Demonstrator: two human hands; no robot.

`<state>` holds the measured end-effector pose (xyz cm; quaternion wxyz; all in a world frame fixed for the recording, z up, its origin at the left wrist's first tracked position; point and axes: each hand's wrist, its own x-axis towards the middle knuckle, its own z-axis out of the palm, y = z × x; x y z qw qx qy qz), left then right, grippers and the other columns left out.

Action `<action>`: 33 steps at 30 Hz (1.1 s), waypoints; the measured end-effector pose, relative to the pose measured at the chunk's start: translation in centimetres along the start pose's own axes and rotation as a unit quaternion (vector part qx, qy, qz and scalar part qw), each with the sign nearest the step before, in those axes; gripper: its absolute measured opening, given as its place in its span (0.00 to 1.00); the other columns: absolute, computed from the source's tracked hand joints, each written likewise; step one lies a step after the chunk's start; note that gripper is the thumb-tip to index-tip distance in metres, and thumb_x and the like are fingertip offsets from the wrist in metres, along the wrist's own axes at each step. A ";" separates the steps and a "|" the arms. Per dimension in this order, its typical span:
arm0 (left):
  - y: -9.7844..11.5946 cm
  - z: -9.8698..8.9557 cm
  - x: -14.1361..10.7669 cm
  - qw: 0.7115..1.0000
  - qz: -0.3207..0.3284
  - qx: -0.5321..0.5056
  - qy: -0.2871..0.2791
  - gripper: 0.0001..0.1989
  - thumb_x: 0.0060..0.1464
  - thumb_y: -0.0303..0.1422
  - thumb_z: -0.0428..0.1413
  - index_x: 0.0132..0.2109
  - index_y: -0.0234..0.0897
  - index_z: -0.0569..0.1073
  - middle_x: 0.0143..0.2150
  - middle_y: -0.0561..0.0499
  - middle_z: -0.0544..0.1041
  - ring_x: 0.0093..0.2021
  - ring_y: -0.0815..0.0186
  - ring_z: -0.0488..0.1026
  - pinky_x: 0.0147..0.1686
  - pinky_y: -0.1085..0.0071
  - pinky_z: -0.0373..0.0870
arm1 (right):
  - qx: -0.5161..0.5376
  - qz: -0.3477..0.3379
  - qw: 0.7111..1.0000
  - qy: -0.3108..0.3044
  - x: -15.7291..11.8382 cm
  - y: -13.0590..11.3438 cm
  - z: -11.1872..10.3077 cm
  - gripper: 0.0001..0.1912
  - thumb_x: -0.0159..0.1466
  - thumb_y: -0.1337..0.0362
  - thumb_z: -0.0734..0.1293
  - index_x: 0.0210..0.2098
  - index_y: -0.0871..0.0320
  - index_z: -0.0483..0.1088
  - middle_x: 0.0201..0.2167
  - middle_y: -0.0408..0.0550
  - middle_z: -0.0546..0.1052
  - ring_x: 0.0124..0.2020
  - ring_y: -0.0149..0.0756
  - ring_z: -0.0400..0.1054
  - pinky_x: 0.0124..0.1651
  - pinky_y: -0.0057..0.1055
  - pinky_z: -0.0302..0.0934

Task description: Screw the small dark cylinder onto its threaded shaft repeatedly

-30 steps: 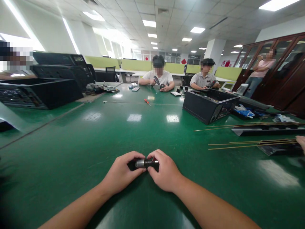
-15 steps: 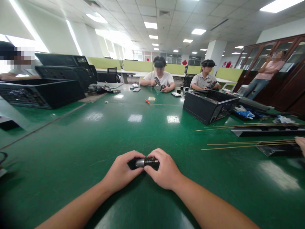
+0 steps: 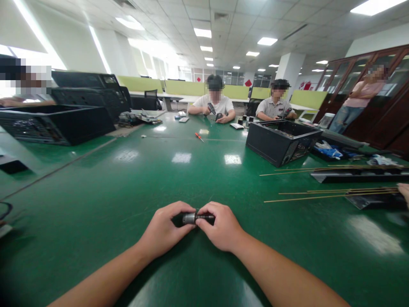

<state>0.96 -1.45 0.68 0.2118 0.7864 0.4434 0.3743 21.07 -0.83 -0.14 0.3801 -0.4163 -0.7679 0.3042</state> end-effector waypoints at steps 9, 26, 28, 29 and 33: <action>0.3 -0.3 0.0 1.000 0.006 0.007 0.002 0.10 0.49 0.26 0.62 0.40 0.41 0.77 0.38 0.53 0.79 0.39 0.64 0.76 0.41 0.69 0.70 | -0.011 -0.003 1.000 0.001 0.0 -0.1 -0.1 0.03 0.61 0.68 0.70 0.35 0.55 0.77 0.32 0.43 0.78 0.34 0.34 0.72 0.38 0.29 0.61; 0.4 -0.4 -0.1 1.000 0.022 0.012 0.009 0.09 0.51 0.26 0.61 0.41 0.40 0.76 0.38 0.52 0.79 0.39 0.64 0.76 0.41 0.69 0.70 | -0.011 0.005 1.000 0.004 -0.1 -0.1 -0.1 0.04 0.60 0.67 0.70 0.35 0.56 0.77 0.31 0.43 0.78 0.34 0.34 0.72 0.38 0.30 0.61; 0.4 -0.4 -0.1 0.999 0.026 0.015 0.011 0.09 0.50 0.26 0.61 0.40 0.40 0.76 0.38 0.52 0.79 0.39 0.64 0.76 0.41 0.69 0.71 | -0.009 0.006 1.000 0.006 -0.1 0.0 0.0 0.04 0.60 0.67 0.70 0.36 0.56 0.77 0.32 0.43 0.78 0.34 0.35 0.72 0.38 0.30 0.62; 0.4 -0.4 0.0 0.999 0.026 0.016 0.011 0.09 0.51 0.27 0.61 0.40 0.40 0.76 0.38 0.52 0.79 0.39 0.64 0.76 0.41 0.69 0.71 | -0.008 0.005 1.000 0.008 -0.1 0.0 0.0 0.04 0.60 0.67 0.70 0.36 0.56 0.77 0.32 0.43 0.78 0.34 0.35 0.72 0.38 0.30 0.62; 0.4 -0.5 -0.1 0.999 0.028 0.014 0.013 0.08 0.51 0.26 0.61 0.41 0.40 0.76 0.38 0.52 0.79 0.39 0.64 0.76 0.41 0.69 0.71 | -0.005 0.002 1.000 0.013 -0.2 -0.1 0.0 0.04 0.60 0.67 0.70 0.35 0.55 0.77 0.31 0.43 0.78 0.33 0.34 0.71 0.37 0.29 0.61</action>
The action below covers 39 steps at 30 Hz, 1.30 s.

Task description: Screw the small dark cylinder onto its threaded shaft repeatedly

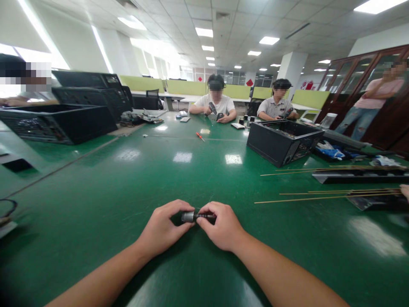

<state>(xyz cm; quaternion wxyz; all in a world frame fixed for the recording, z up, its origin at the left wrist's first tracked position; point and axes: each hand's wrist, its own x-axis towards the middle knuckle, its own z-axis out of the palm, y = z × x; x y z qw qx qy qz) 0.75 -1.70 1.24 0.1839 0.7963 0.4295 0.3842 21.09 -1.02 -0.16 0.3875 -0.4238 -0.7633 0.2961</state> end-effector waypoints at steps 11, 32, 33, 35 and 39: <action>-0.5 -0.1 -0.1 1.000 0.006 0.000 0.007 0.10 0.52 0.26 0.61 0.42 0.41 0.76 0.39 0.53 0.79 0.40 0.66 0.76 0.42 0.70 0.71 | -0.007 0.007 1.000 0.007 0.0 -0.2 0.0 0.03 0.60 0.67 0.70 0.35 0.56 0.77 0.29 0.43 0.77 0.31 0.33 0.69 0.35 0.29 0.60; -0.5 -0.6 -0.1 1.000 0.016 0.010 0.015 0.11 0.51 0.24 0.60 0.42 0.41 0.76 0.40 0.52 0.79 0.41 0.65 0.76 0.44 0.69 0.71 | -0.009 0.007 1.000 0.018 0.0 -0.1 -0.1 0.04 0.61 0.66 0.69 0.36 0.55 0.76 0.31 0.43 0.78 0.32 0.34 0.69 0.35 0.29 0.60; -0.5 -0.6 -0.1 1.000 0.016 0.010 0.016 0.11 0.51 0.24 0.60 0.42 0.41 0.76 0.40 0.52 0.78 0.41 0.65 0.76 0.44 0.69 0.71 | -0.009 0.007 1.000 0.018 0.0 -0.1 -0.1 0.04 0.61 0.66 0.69 0.36 0.55 0.76 0.31 0.43 0.78 0.32 0.34 0.69 0.35 0.29 0.60; -0.5 -0.6 -0.1 1.000 0.015 0.009 0.018 0.12 0.51 0.23 0.61 0.42 0.41 0.76 0.40 0.53 0.78 0.41 0.66 0.76 0.44 0.70 0.70 | -0.008 0.007 1.000 0.018 0.0 -0.1 -0.1 0.04 0.61 0.66 0.69 0.36 0.55 0.76 0.31 0.43 0.78 0.32 0.34 0.69 0.35 0.29 0.60; -0.5 -0.7 -0.1 1.000 0.014 0.009 0.019 0.12 0.51 0.23 0.61 0.42 0.41 0.76 0.40 0.54 0.78 0.42 0.67 0.75 0.45 0.71 0.70 | -0.004 0.010 1.000 0.019 -0.1 0.0 -0.1 0.04 0.61 0.66 0.69 0.36 0.56 0.76 0.31 0.43 0.78 0.32 0.34 0.69 0.35 0.29 0.60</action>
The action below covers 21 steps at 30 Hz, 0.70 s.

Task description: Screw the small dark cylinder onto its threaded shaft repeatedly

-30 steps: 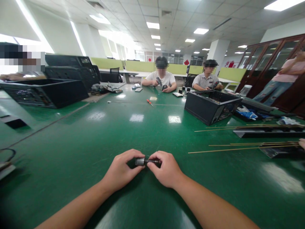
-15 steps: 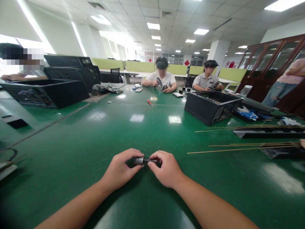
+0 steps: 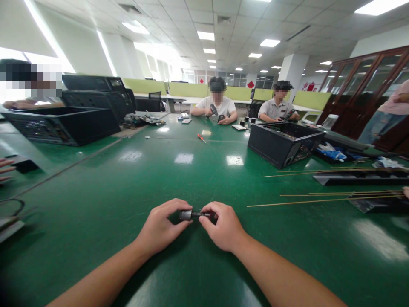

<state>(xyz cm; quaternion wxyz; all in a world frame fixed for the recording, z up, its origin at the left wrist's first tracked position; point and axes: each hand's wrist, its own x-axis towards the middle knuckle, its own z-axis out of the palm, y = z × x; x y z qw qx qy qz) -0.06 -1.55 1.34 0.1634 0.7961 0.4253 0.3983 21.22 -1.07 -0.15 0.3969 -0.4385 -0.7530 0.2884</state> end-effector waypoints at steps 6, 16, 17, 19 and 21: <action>-0.1 -0.1 0.0 1.000 0.003 -0.005 0.003 0.12 0.50 0.23 0.62 0.42 0.41 0.76 0.40 0.53 0.78 0.42 0.66 0.75 0.44 0.70 0.70 | -0.006 0.002 1.000 -0.005 0.1 0.0 0.0 0.04 0.61 0.66 0.69 0.36 0.56 0.76 0.30 0.43 0.78 0.32 0.33 0.69 0.35 0.29 0.59; -0.1 -0.1 0.1 1.000 0.005 -0.003 0.007 0.13 0.50 0.22 0.61 0.42 0.41 0.76 0.40 0.54 0.79 0.41 0.66 0.76 0.44 0.70 0.70 | -0.005 0.005 1.000 -0.003 0.0 -0.1 -0.1 0.04 0.62 0.66 0.68 0.36 0.56 0.76 0.30 0.43 0.77 0.32 0.34 0.69 0.35 0.29 0.59; -0.2 -0.1 0.1 1.000 0.005 -0.003 0.008 0.13 0.50 0.22 0.61 0.42 0.41 0.76 0.40 0.54 0.79 0.41 0.66 0.76 0.44 0.70 0.70 | -0.005 0.005 1.000 -0.002 0.0 -0.1 -0.1 0.04 0.62 0.65 0.68 0.36 0.56 0.76 0.30 0.43 0.77 0.32 0.34 0.69 0.35 0.29 0.59; -0.2 -0.1 0.2 1.000 0.006 -0.002 0.010 0.13 0.50 0.22 0.61 0.42 0.41 0.76 0.40 0.53 0.79 0.41 0.66 0.76 0.44 0.69 0.70 | -0.006 0.006 1.000 -0.002 0.0 -0.1 -0.2 0.04 0.62 0.65 0.68 0.36 0.56 0.76 0.30 0.43 0.77 0.31 0.34 0.69 0.35 0.29 0.59; -0.2 -0.1 0.2 1.000 0.006 0.000 0.012 0.12 0.50 0.23 0.61 0.42 0.41 0.76 0.40 0.53 0.79 0.41 0.66 0.76 0.44 0.69 0.71 | -0.007 0.007 1.000 -0.003 0.0 -0.1 -0.2 0.04 0.62 0.66 0.68 0.36 0.55 0.76 0.30 0.43 0.77 0.31 0.33 0.68 0.35 0.29 0.58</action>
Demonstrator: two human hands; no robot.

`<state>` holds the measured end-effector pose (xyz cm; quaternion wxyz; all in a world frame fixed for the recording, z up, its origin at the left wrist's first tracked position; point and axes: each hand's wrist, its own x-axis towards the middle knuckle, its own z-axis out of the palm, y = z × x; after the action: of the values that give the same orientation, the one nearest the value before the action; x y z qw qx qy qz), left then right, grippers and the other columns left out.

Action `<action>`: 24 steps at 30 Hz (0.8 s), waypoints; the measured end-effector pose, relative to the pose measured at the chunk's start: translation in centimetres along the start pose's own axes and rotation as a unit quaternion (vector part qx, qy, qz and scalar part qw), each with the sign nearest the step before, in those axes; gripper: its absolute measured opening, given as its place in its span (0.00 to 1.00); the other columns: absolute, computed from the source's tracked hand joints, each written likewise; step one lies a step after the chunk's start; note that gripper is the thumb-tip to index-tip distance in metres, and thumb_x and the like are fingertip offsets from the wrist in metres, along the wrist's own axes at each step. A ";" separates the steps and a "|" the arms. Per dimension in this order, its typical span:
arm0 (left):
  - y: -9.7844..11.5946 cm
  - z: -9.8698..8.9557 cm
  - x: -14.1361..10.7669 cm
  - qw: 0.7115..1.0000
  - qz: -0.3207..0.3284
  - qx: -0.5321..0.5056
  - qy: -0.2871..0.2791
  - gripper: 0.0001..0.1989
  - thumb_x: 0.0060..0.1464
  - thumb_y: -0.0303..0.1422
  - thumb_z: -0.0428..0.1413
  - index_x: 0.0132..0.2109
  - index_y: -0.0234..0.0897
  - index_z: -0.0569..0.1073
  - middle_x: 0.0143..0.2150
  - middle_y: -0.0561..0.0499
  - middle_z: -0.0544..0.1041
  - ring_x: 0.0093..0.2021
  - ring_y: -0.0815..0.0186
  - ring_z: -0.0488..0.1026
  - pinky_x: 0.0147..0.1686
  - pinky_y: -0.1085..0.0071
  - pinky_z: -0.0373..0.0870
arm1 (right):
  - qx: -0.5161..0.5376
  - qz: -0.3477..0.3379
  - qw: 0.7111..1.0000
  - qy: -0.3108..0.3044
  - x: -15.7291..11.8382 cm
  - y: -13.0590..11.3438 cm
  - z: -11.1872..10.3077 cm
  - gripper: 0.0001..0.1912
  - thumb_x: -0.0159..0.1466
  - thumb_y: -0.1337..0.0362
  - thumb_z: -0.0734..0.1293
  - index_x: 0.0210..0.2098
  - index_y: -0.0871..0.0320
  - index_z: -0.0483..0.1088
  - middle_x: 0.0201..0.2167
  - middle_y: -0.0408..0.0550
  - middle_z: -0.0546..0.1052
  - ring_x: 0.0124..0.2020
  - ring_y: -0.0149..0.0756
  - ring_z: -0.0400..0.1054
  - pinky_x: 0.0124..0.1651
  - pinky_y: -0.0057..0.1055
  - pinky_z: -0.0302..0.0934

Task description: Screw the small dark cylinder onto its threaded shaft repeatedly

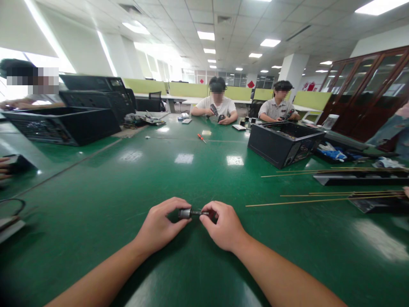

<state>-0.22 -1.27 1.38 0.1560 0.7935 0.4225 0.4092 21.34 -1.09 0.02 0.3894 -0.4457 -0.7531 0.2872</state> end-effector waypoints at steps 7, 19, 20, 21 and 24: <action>0.0 -0.1 -0.2 1.000 -0.001 0.000 0.003 0.13 0.50 0.23 0.62 0.43 0.41 0.76 0.41 0.53 0.79 0.42 0.65 0.76 0.44 0.69 0.71 | 0.011 0.010 1.000 0.003 0.1 -0.1 0.0 0.04 0.62 0.65 0.68 0.36 0.56 0.76 0.30 0.43 0.77 0.31 0.33 0.68 0.34 0.29 0.58; -0.3 -0.1 0.1 1.000 0.003 0.011 0.018 0.14 0.49 0.22 0.62 0.43 0.42 0.76 0.41 0.54 0.79 0.42 0.66 0.76 0.44 0.70 0.71 | 0.026 0.034 0.999 0.004 0.2 0.0 -0.1 0.05 0.61 0.65 0.68 0.35 0.56 0.76 0.27 0.42 0.75 0.28 0.32 0.66 0.33 0.28 0.58; -0.3 -0.1 0.1 1.000 0.002 0.013 0.018 0.14 0.49 0.22 0.62 0.43 0.42 0.76 0.41 0.54 0.79 0.42 0.66 0.76 0.45 0.70 0.72 | 0.026 0.033 0.999 0.005 0.2 0.0 -0.1 0.05 0.61 0.65 0.67 0.35 0.56 0.76 0.27 0.42 0.75 0.28 0.32 0.66 0.33 0.28 0.58; -0.3 -0.1 0.1 1.000 0.002 0.013 0.019 0.13 0.49 0.23 0.62 0.43 0.42 0.76 0.41 0.53 0.79 0.42 0.66 0.76 0.45 0.70 0.72 | 0.027 0.032 0.999 0.005 0.2 0.0 -0.1 0.05 0.61 0.65 0.67 0.35 0.56 0.76 0.28 0.42 0.75 0.28 0.32 0.66 0.33 0.28 0.58; -0.3 -0.2 0.0 1.000 0.001 0.013 0.021 0.13 0.50 0.23 0.62 0.43 0.41 0.76 0.41 0.53 0.79 0.42 0.65 0.76 0.45 0.69 0.72 | 0.025 0.032 0.999 0.005 0.2 -0.1 -0.2 0.05 0.61 0.65 0.67 0.36 0.56 0.76 0.27 0.42 0.75 0.28 0.31 0.65 0.33 0.28 0.58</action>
<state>-0.52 -1.13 1.29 0.1363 0.7873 0.4302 0.4202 21.44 -0.93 0.23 0.3953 -0.4608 -0.7290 0.3162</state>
